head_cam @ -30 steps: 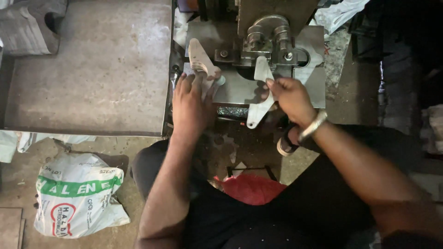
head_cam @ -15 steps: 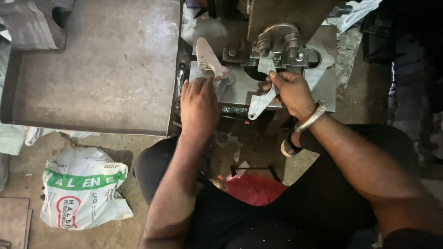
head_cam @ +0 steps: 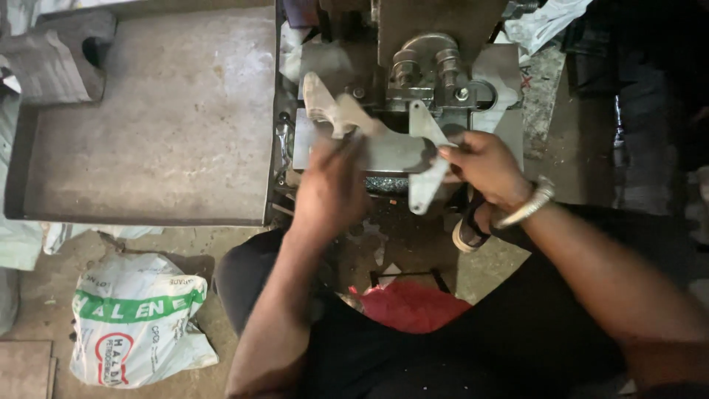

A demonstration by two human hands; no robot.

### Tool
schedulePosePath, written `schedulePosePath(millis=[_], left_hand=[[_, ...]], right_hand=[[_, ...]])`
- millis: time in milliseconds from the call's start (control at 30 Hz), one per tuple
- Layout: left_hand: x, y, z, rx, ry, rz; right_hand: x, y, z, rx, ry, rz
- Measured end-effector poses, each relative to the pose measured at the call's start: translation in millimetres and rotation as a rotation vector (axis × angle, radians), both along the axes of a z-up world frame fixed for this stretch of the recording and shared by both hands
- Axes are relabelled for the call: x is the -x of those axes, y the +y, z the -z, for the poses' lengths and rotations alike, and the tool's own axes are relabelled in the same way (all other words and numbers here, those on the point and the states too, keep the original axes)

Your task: The user is using a manual or semi-automatic stamping machine to press and shape small metal industrial components.

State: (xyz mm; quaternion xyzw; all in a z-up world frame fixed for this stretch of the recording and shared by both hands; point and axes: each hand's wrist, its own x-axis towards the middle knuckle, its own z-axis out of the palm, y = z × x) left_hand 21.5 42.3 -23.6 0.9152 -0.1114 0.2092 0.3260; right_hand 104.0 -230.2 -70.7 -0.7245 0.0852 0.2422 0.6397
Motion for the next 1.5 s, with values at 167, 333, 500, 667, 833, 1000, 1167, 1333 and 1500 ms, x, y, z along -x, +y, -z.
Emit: schedulePosePath(millis=[167,333,500,667,833,1000,1167,1333,1500], left_hand=[[-4,-36,40,0.085,0.083,0.258],[-2,-68,52,-0.040,-0.052,0.276],[-4,-75,57,-0.062,-0.077,0.284],[-20,-73,73,-0.178,-0.057,0.255],[-26,-74,57,-0.117,-0.099,0.231],[-27,-72,73,-0.244,-0.153,0.244],[-19,-72,60,-0.142,-0.112,0.236],[-23,-74,60,-0.189,-0.146,0.245],[-20,-72,56,-0.078,-0.095,0.229]], right_hand=[[3,-44,-34,0.390,-0.108,0.047],[-36,-80,-31,0.519,-0.267,0.239],[-71,-89,-8,0.414,-0.236,0.284],[-100,-91,39,0.525,-0.436,0.214],[-85,-77,32,1.192,-0.777,0.139],[-53,-68,18,1.374,-1.069,0.079],[-17,-19,-45,1.105,-0.466,-0.159],[-26,-29,20,1.179,-0.654,-0.251],[-6,-12,-23,1.219,-0.566,-0.279]])
